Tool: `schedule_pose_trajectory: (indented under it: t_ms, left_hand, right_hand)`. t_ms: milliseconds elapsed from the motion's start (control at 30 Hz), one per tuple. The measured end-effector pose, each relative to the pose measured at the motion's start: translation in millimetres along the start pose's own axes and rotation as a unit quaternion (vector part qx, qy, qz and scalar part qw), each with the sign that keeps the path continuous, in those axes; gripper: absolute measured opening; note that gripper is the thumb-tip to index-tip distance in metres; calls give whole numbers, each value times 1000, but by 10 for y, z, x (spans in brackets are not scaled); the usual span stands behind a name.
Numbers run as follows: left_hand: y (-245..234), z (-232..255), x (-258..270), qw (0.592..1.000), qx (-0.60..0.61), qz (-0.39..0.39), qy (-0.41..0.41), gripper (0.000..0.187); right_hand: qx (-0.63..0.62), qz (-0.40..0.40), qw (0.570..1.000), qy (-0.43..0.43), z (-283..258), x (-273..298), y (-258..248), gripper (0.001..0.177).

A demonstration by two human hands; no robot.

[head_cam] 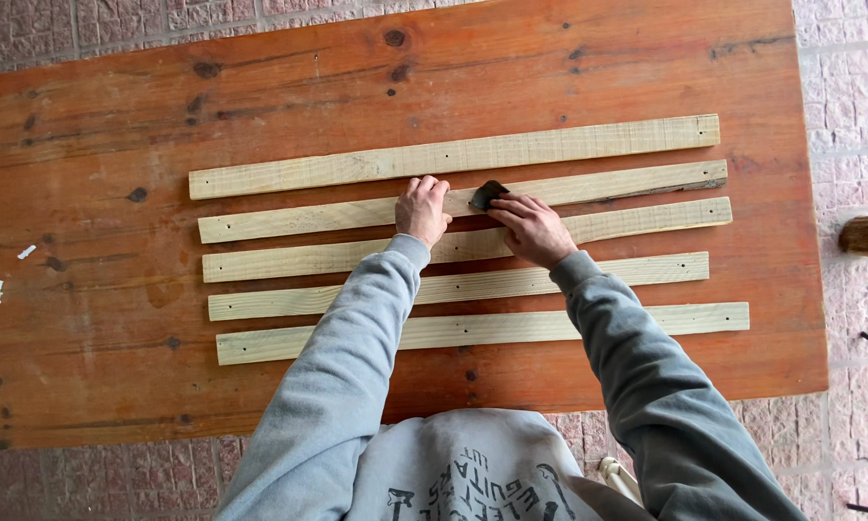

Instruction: The person sands the surface of several wooden planks laid out on a workbench using a sanding block. The person moves the sanding block back and forth along the length of each plank.

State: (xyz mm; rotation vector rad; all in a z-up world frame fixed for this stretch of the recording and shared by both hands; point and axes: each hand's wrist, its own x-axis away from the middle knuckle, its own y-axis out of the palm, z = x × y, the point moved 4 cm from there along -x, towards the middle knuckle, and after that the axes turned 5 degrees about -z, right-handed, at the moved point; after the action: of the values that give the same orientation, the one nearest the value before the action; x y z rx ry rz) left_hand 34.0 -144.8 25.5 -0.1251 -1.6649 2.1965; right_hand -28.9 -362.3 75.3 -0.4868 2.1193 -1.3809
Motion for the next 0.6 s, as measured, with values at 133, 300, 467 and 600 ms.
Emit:
schedule_pose_trajectory:
  t_ms: [133, 300, 467, 600]
  left_hand:
    - [4, 19, 0, 1000, -1, -7, -3, 53]
    - [27, 23, -1, 1000, -9, -12, -20, 52]
    - [-26, 35, 32, 1000, -5, -6, -19, 52]
    - [-56, 56, 46, 1000, -4, 1, -13, 53]
  right_hand:
    - [-5, -11, 1000, 26, 85, -13, 33, 49]
    - [24, 21, 999, 44, 8, -122, 242, 50]
    - [-10, 24, 999, 33, -261, -150, 333, 48]
    - [-18, 27, 999, 26, -286, -56, 220, 44]
